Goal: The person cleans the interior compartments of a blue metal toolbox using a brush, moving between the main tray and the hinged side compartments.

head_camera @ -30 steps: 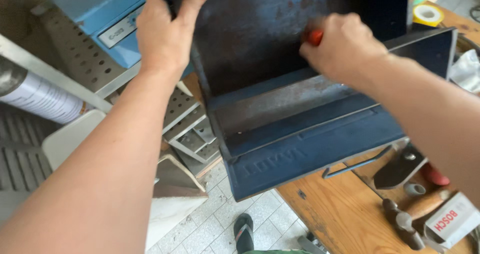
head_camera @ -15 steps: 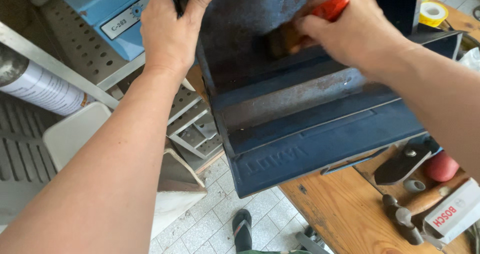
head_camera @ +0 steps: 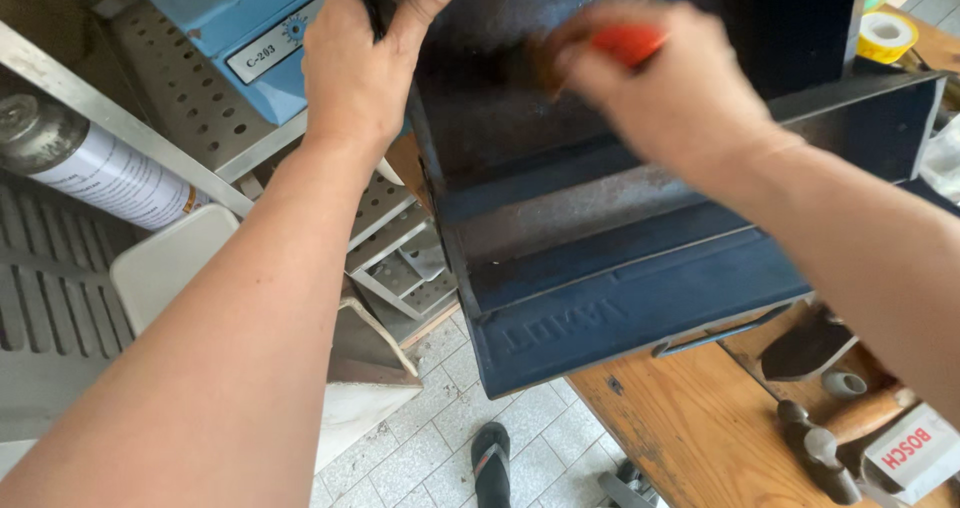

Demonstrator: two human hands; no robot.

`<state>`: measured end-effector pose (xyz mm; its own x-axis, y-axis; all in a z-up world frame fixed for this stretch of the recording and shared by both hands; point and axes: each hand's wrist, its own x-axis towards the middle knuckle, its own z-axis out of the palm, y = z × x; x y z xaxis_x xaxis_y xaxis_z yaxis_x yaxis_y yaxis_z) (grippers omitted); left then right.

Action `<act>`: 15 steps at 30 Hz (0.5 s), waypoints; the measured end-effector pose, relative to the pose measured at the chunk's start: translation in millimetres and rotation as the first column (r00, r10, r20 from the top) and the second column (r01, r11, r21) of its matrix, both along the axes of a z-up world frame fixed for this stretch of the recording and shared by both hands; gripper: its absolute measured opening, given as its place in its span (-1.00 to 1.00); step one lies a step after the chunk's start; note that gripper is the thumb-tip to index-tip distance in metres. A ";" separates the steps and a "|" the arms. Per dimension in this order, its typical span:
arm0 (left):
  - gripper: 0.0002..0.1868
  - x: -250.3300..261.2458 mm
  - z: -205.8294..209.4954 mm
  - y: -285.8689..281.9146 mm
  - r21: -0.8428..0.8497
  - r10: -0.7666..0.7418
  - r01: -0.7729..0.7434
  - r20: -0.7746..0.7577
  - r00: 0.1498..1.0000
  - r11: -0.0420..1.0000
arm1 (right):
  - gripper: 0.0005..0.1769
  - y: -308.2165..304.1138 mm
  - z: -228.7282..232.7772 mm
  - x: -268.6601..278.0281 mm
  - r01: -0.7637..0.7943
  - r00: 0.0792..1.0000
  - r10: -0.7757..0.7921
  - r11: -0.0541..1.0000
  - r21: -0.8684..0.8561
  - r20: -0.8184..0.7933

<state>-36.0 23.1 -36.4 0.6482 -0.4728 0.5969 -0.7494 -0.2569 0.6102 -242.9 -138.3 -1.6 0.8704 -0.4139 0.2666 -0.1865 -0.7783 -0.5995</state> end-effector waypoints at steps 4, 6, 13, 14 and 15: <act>-0.05 10.3 -0.1 -6.4 0.039 0.045 -0.045 0.009 0.999 0.998 | -0.68 -20.2 -17.8 7.9 0.099 0.938 -0.027 0.976 -0.192 0.345; -0.06 14.2 -2.2 -7.5 0.034 0.031 -0.031 0.009 0.999 0.999 | -0.64 -24.5 -29.8 19.3 -0.005 0.939 0.101 0.960 -0.280 0.329; 0.05 22.7 -0.7 -10.7 -0.041 -0.011 0.012 0.023 1.000 0.999 | -0.53 -19.7 -13.4 24.3 -0.275 0.953 0.249 0.949 -0.153 -0.171; 0.05 21.3 -1.0 -11.7 -0.040 -0.019 0.020 0.025 0.999 0.999 | -0.53 -21.2 -6.8 21.1 -0.267 0.956 0.241 0.952 -0.153 -0.168; 0.04 20.4 0.1 -11.7 -0.010 -0.016 0.016 -0.023 1.000 1.000 | -0.54 -23.8 0.0 17.5 -0.232 0.965 0.220 0.970 -0.070 -0.144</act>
